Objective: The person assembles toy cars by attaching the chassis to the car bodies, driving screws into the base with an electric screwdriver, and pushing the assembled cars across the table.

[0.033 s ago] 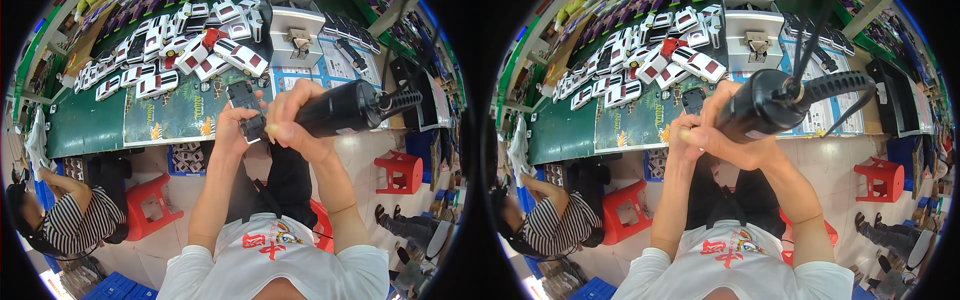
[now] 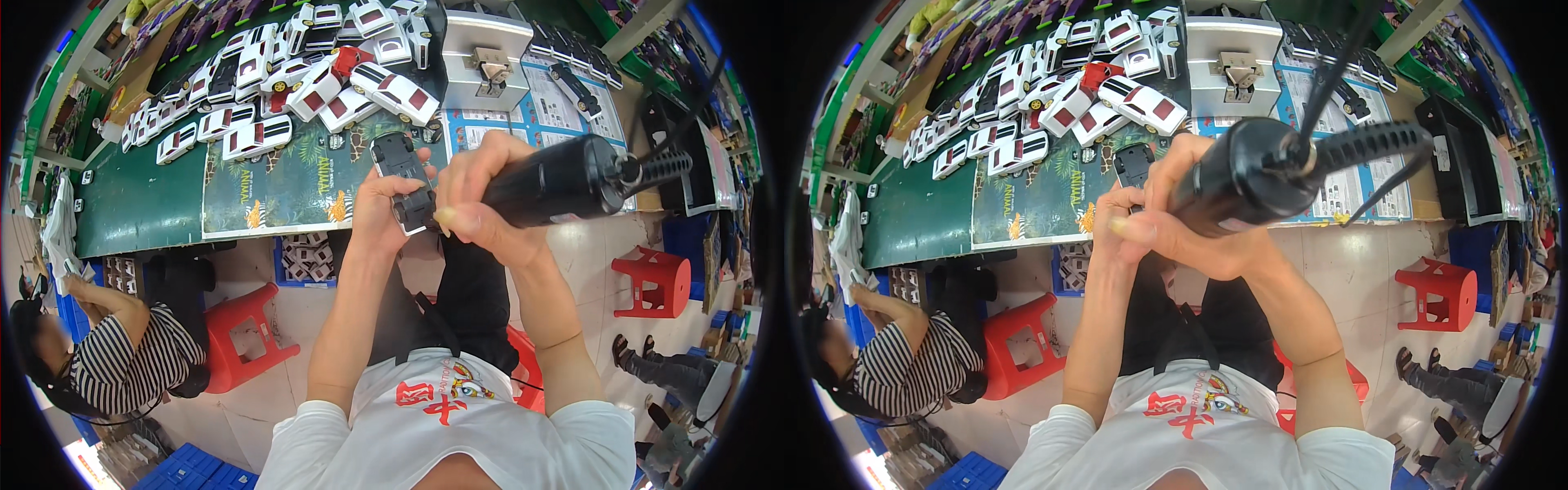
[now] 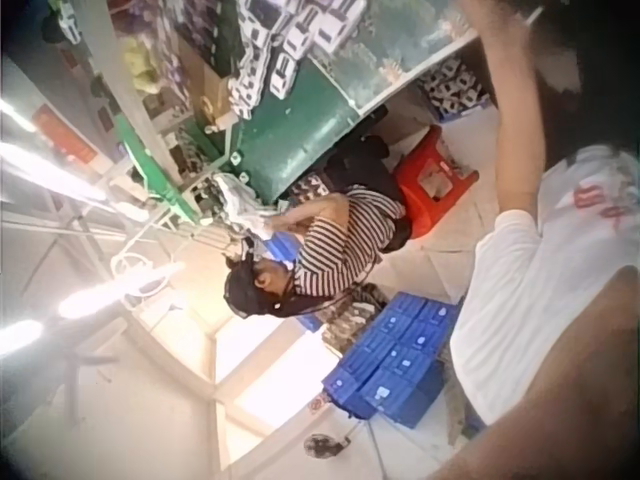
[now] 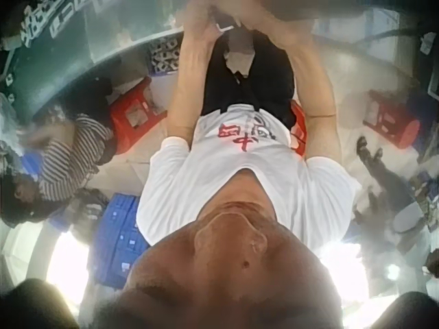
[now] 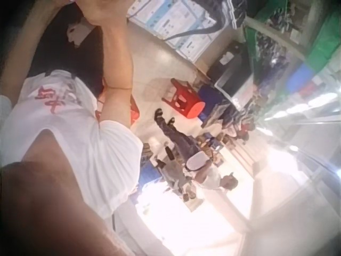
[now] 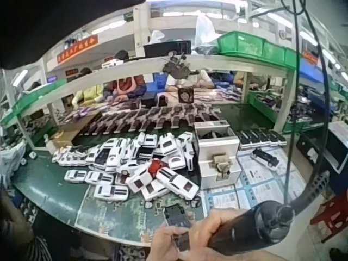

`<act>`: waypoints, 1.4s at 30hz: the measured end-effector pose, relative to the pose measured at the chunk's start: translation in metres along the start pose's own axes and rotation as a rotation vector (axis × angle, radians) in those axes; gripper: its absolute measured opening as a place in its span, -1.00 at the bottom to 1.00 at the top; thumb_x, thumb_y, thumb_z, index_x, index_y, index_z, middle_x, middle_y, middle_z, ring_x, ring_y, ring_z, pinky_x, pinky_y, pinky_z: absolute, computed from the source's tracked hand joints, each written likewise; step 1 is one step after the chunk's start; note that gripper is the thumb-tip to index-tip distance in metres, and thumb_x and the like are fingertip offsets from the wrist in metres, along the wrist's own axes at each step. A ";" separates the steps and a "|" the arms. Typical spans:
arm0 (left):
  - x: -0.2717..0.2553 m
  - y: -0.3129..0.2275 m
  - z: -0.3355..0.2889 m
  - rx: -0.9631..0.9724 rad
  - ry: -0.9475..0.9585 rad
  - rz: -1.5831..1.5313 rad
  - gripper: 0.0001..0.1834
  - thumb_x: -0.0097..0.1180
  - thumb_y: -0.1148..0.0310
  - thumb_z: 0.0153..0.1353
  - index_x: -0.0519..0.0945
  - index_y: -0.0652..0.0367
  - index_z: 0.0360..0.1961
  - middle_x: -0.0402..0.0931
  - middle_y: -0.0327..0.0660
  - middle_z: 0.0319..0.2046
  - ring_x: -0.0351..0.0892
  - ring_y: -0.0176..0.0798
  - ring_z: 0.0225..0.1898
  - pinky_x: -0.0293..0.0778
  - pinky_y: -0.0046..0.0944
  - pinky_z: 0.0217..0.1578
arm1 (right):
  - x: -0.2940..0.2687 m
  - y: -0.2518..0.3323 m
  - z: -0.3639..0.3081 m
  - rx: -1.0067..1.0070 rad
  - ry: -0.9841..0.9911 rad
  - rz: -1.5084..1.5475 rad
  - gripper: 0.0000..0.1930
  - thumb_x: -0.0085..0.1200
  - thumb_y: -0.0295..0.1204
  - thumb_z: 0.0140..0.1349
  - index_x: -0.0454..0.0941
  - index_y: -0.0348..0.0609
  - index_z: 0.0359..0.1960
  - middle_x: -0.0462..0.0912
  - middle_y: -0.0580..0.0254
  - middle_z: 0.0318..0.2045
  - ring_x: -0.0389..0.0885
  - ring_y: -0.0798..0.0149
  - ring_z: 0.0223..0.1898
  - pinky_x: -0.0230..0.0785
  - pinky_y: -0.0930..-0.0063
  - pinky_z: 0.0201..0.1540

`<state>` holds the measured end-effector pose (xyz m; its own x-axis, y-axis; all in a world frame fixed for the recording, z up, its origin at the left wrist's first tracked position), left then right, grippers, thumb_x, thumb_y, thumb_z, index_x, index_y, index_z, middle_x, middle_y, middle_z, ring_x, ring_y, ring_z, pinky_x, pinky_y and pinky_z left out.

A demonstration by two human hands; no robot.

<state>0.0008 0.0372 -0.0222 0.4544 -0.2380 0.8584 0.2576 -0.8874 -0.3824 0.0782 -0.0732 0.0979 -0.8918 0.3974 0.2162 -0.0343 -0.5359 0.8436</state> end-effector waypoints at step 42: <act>-0.116 -0.314 -0.106 0.414 -0.534 3.084 -0.45 0.15 0.59 0.03 0.50 0.00 0.11 0.46 -0.14 0.10 0.38 -0.04 0.22 0.16 0.33 0.25 | -0.187 0.025 -0.048 -0.076 -0.455 -0.209 -0.93 0.01 -0.51 0.35 0.41 -0.23 -0.27 0.31 0.35 -0.59 0.27 0.45 -0.59 0.19 0.52 -0.41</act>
<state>-0.2231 0.3011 0.0348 -0.2380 0.3828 -0.8927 -0.5395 0.7122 0.4492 0.2225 -0.1961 0.0548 -0.5763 0.7772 0.2526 -0.2393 -0.4560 0.8572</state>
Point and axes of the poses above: each hand's wrist, its own z-axis towards the middle knuckle, its own x-axis out of the palm, y = z × x, the point moved 3 cm from there along z, towards the middle knuckle
